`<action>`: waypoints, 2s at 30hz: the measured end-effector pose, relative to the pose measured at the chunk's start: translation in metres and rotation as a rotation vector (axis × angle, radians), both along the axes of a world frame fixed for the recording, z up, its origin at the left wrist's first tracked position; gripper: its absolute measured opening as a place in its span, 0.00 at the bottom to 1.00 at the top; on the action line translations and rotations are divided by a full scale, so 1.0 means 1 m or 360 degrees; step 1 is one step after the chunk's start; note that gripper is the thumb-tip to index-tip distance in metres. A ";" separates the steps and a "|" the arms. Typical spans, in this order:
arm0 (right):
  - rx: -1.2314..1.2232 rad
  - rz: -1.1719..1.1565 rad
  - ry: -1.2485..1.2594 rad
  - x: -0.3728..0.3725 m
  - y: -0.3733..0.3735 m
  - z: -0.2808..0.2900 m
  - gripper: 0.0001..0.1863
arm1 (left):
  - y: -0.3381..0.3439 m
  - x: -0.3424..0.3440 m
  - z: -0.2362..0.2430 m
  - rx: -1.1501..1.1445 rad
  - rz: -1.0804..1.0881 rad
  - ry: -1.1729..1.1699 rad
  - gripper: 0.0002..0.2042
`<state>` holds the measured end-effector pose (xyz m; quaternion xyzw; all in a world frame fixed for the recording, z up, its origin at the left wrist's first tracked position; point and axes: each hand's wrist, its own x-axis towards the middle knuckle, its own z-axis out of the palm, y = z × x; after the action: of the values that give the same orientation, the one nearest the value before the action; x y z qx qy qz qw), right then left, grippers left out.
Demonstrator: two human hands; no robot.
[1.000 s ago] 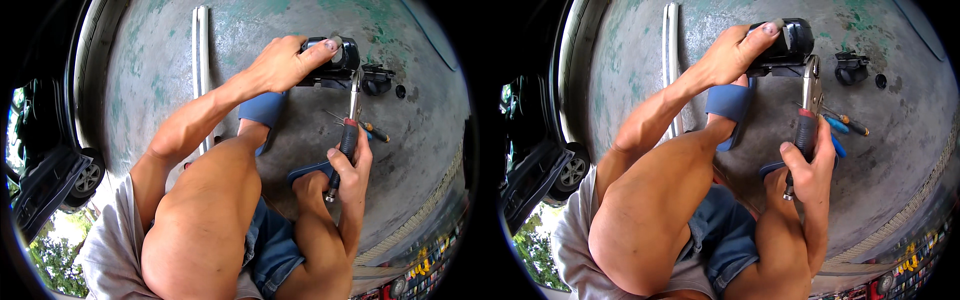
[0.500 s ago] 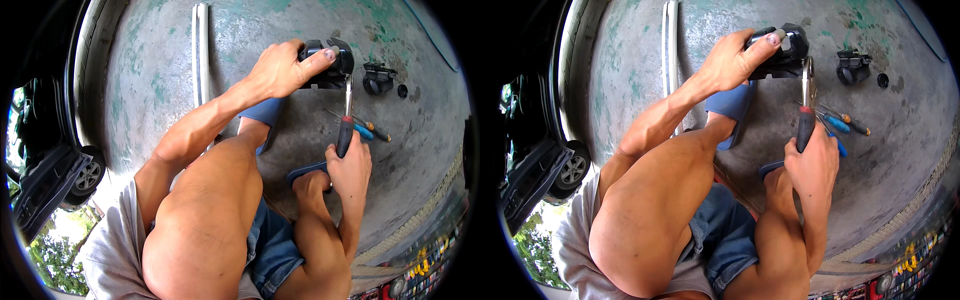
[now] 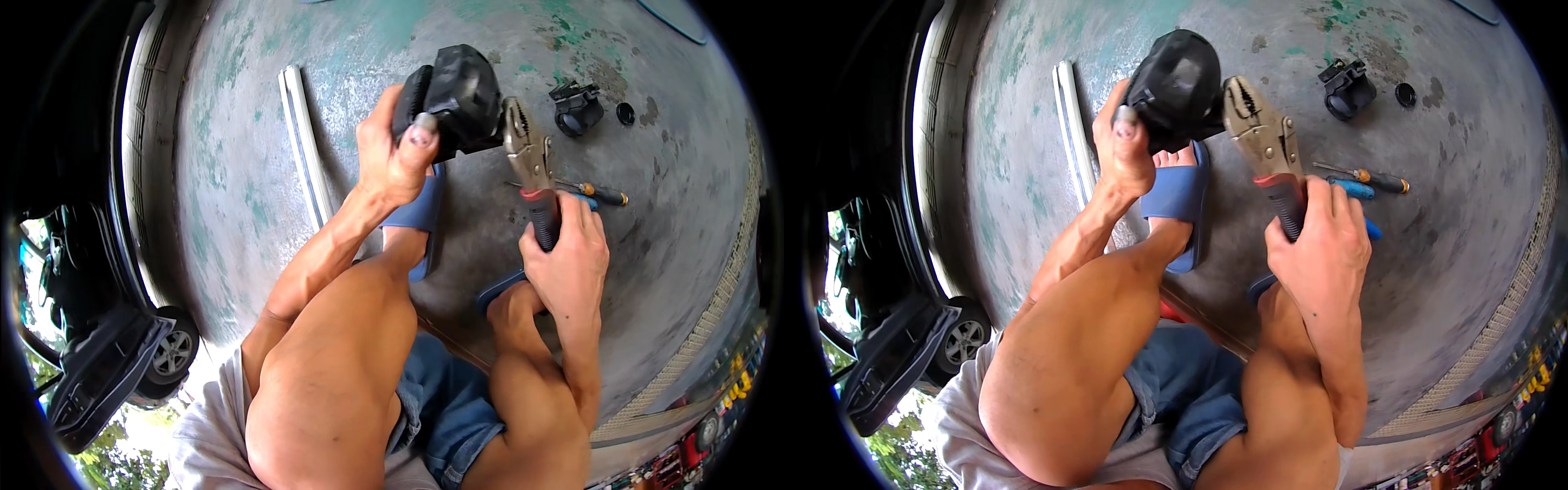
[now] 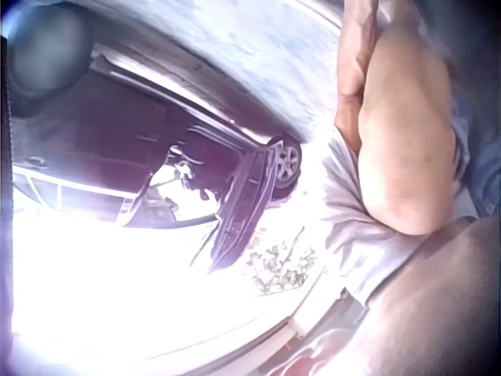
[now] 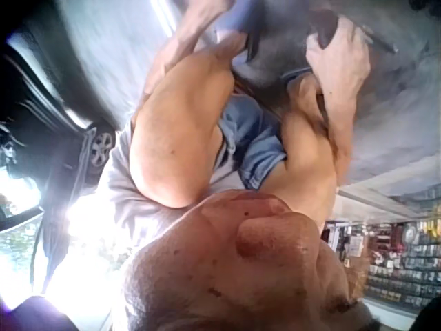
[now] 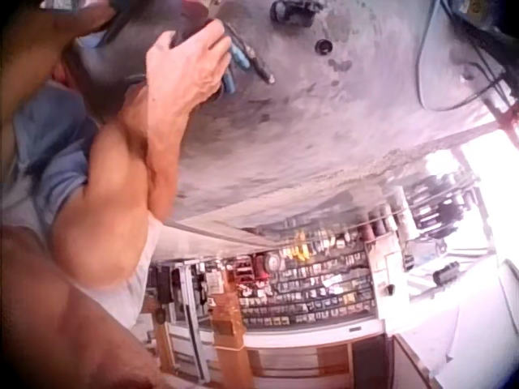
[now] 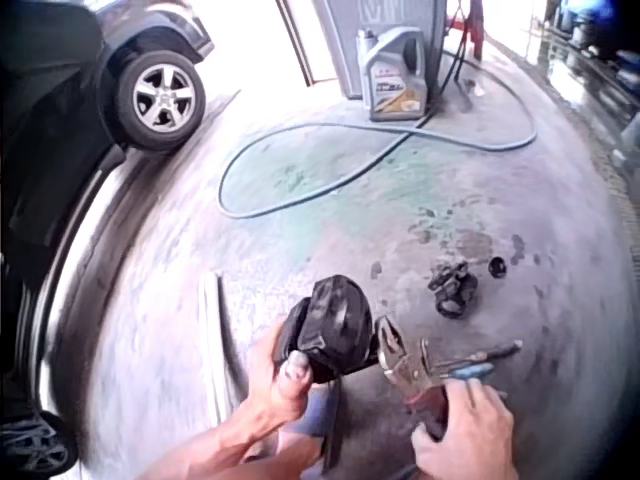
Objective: The person uses pliers to pull out a small component from a black plastic car part while sitting on the floor.
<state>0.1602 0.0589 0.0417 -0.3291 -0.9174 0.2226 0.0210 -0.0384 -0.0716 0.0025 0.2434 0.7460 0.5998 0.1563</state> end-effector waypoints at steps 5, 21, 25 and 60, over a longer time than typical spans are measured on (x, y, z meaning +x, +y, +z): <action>-0.0757 0.0001 0.0293 0.010 0.007 0.016 0.27 | -0.010 -0.009 -0.027 0.0183 0.0004 -0.0296 0.42; -0.1556 0.0114 0.0610 0.054 0.006 0.002 0.23 | -0.014 -0.012 -0.011 0.0216 -0.0188 -0.0222 0.51; -0.1424 0.0162 0.0426 0.050 0.007 0.015 0.24 | -0.017 -0.012 -0.015 0.0221 -0.0207 -0.0169 0.51; -0.1361 0.0434 0.0204 0.055 -0.024 -0.002 0.22 | -0.030 -0.005 -0.033 0.0171 -0.0272 -0.0629 0.41</action>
<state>0.2156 0.0354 0.0392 -0.1698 -0.7749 0.6022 -0.0895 -0.0436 -0.1018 -0.0310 0.1915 0.6446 0.6592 0.3367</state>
